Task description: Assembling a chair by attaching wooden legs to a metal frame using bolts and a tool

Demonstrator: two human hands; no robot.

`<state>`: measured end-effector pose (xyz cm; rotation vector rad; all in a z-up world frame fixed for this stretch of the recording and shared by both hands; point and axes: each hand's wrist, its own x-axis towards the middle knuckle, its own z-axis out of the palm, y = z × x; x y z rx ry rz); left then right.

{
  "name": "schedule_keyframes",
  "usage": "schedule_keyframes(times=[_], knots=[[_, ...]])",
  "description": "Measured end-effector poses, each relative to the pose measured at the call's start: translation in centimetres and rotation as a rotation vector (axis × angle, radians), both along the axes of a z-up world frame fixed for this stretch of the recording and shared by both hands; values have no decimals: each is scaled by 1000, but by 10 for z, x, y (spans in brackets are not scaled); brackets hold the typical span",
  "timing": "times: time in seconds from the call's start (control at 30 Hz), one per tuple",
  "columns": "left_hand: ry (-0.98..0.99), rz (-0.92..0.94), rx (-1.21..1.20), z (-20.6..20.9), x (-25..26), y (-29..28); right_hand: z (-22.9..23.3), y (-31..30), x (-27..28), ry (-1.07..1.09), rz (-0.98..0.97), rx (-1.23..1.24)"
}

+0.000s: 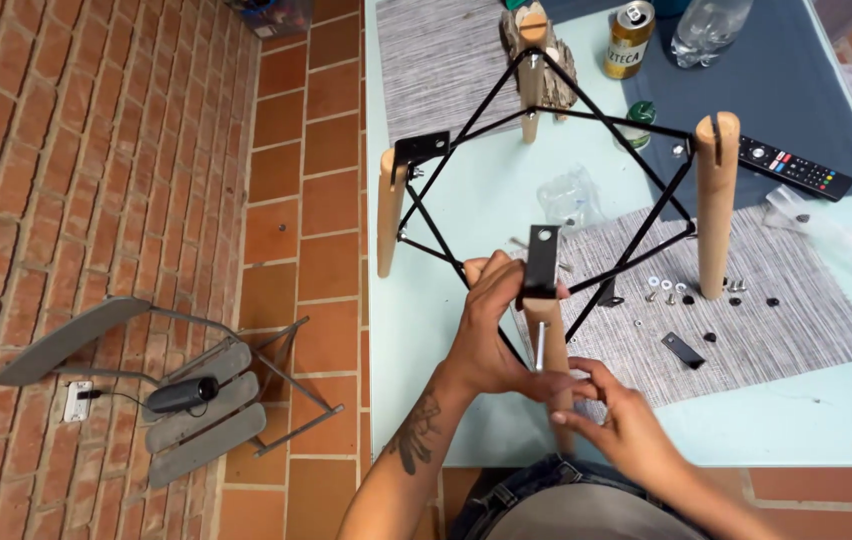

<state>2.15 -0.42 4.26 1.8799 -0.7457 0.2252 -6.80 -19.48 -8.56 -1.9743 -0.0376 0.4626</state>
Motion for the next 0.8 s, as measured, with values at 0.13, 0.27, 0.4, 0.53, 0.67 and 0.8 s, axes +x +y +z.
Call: schedule_keyframes(times=[0.13,0.27,0.4,0.53,0.67,0.8], knots=[[46,9,21,-14,3,-3,-16,7,-2,106,-53,46],[-17,-2,-5,-8,4,-3,-10,19,-4,-2,-9,335],[14,-24,-5,-6,5,6,-4,33,-2,104,-74,382],[-22,-5,-7,-6,9,15,-27,46,-5,84,-123,414],[-49,-16,-69,-10,11,27,-33,57,0,47,-87,305],[15,3,-133,-4,8,35,-53,70,-1,-64,-89,250]])
